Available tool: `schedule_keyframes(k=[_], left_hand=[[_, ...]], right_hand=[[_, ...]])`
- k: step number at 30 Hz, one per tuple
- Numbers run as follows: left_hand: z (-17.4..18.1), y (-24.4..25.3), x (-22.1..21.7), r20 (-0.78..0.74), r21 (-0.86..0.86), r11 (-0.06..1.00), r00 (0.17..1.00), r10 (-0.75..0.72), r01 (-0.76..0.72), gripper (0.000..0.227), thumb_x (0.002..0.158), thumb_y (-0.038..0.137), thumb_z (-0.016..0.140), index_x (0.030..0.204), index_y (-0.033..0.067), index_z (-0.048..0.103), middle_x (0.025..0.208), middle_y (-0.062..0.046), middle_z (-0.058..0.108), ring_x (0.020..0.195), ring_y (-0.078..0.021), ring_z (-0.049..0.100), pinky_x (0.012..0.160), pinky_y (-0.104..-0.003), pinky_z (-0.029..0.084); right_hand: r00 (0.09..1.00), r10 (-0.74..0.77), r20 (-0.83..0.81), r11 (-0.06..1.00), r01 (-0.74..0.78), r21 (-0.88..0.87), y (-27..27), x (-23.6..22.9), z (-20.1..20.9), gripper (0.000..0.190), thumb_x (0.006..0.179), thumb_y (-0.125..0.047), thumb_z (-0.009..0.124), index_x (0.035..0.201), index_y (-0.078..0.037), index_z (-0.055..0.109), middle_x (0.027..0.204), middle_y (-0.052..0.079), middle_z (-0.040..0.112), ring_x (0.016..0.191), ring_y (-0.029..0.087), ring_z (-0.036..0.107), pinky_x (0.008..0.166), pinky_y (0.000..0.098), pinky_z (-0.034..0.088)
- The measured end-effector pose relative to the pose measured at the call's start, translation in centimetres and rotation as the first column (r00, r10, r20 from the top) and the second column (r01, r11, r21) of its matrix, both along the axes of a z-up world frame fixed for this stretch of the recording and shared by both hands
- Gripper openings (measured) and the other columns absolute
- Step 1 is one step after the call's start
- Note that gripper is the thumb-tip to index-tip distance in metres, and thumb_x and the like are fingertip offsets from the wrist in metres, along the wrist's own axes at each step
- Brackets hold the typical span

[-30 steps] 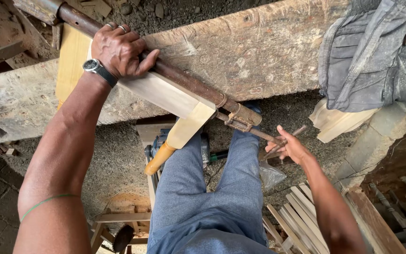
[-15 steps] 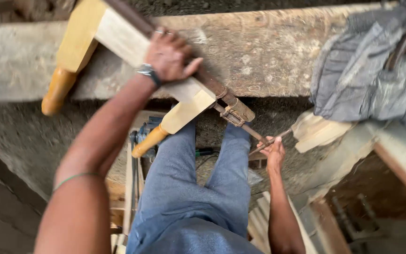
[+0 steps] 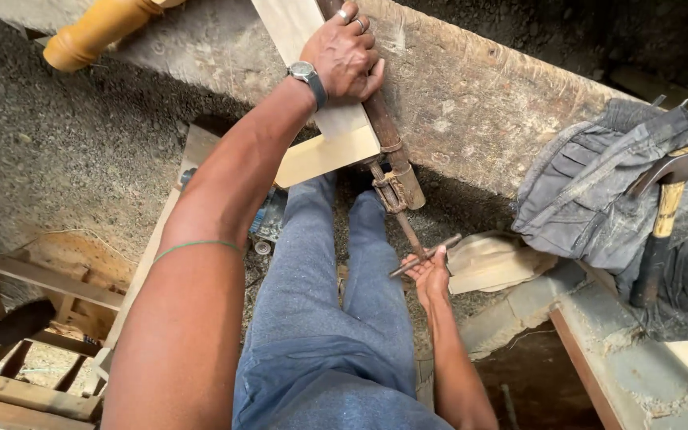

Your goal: The person positions a wooden frame on a workbench and secures it using a large metal pipe clamp. They tighten the clamp by turning the threaded rod with their hands and then use a hammer to tap the wooden frame into place.

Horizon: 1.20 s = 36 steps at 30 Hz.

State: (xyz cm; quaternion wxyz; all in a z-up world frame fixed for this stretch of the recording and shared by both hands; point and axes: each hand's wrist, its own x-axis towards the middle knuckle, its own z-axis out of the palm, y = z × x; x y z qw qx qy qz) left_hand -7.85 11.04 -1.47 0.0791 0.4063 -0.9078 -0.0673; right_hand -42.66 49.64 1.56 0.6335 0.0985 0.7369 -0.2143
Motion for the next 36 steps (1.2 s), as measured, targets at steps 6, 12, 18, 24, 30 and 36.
schedule_keyframes(k=[6, 12, 18, 24, 30, 36], left_hand=[[0.3, 0.0, -0.2, -0.005, -0.037, 0.999, 1.000, -0.014, 0.014, 0.041, 0.097, 0.034, 0.055, 0.062, 0.0162, 0.066, 0.063, -0.001, 0.064, 0.076, -0.0244, 0.061, 0.104, -0.041, 0.043], [1.2, -0.1, 0.0, -0.091, -0.055, 0.998, 0.996, -0.019, 0.014, 0.039, 0.095, 0.029, 0.059, 0.059, 0.0159, 0.061, 0.062, -0.002, 0.063, 0.075, -0.0259, 0.060, 0.100, -0.041, 0.044], [1.2, -0.4, -0.1, -0.105, -0.083, 0.997, 0.994, -0.011, 0.002, 0.035, 0.093, 0.028, 0.061, 0.060, 0.0166, 0.062, 0.063, -0.002, 0.062, 0.076, -0.0263, 0.060, 0.102, -0.041, 0.044], [1.4, 0.0, 0.0, -0.096, -0.088, 0.996, 0.995, -0.025, 0.016, 0.037, 0.094, 0.028, 0.058, 0.059, 0.0161, 0.062, 0.060, -0.003, 0.059, 0.072, -0.0248, 0.056, 0.098, -0.038, 0.044], [0.5, 0.0, 0.2, 0.004, -0.004, 1.000, 1.000, -0.017, 0.017, 0.044, 0.101, 0.036, 0.054, 0.063, 0.0169, 0.065, 0.063, -0.001, 0.063, 0.080, -0.0222, 0.060, 0.099, -0.039, 0.045], [0.6, -0.1, 0.1, 0.034, -0.005, 1.000, 0.999, -0.020, 0.020, 0.047, 0.103, 0.037, 0.053, 0.061, 0.0184, 0.064, 0.064, 0.000, 0.063, 0.081, -0.0218, 0.062, 0.090, -0.037, 0.047]], right_hand=[[0.968, 0.052, 0.247, 0.967, -0.110, 0.228, -1.4, -2.6, -1.2, 0.063, 0.102, -0.063, 0.041, 0.115, -0.003, 0.058, 0.095, 0.025, 0.068, 0.085, 0.039, 0.070, 0.079, 0.0516, 0.058], [0.861, 0.037, 0.508, 0.898, -0.251, 0.361, -3.2, -4.1, -3.9, 0.050, 0.105, -0.052, 0.050, 0.096, -0.005, 0.065, 0.076, 0.008, 0.066, 0.055, 0.021, 0.060, 0.051, 0.0342, 0.053], [0.839, 0.251, 0.483, 0.851, -0.429, 0.303, -4.0, -3.1, -2.7, 0.054, 0.102, -0.057, 0.051, 0.108, -0.008, 0.073, 0.062, 0.000, 0.054, 0.048, 0.013, 0.047, 0.045, 0.0262, 0.040], [0.781, 0.616, -0.101, 0.787, -0.617, 0.026, -1.7, -0.5, 2.4, 0.061, 0.093, -0.048, 0.048, 0.147, -0.020, 0.049, 0.113, 0.014, 0.062, 0.082, 0.023, 0.065, 0.060, 0.0374, 0.060], [0.576, 0.698, -0.425, 0.528, -0.815, -0.237, -2.3, 1.5, 4.0, 0.063, 0.090, -0.041, 0.072, 0.144, -0.013, 0.057, 0.147, 0.011, 0.053, 0.136, 0.025, 0.053, 0.111, 0.0402, 0.044], [0.898, 0.434, -0.065, 0.898, -0.438, -0.049, -1.7, -0.3, 1.1, 0.059, 0.098, -0.023, 0.055, 0.151, -0.005, 0.038, 0.142, 0.023, 0.052, 0.119, 0.032, 0.061, 0.092, 0.0411, 0.059]])
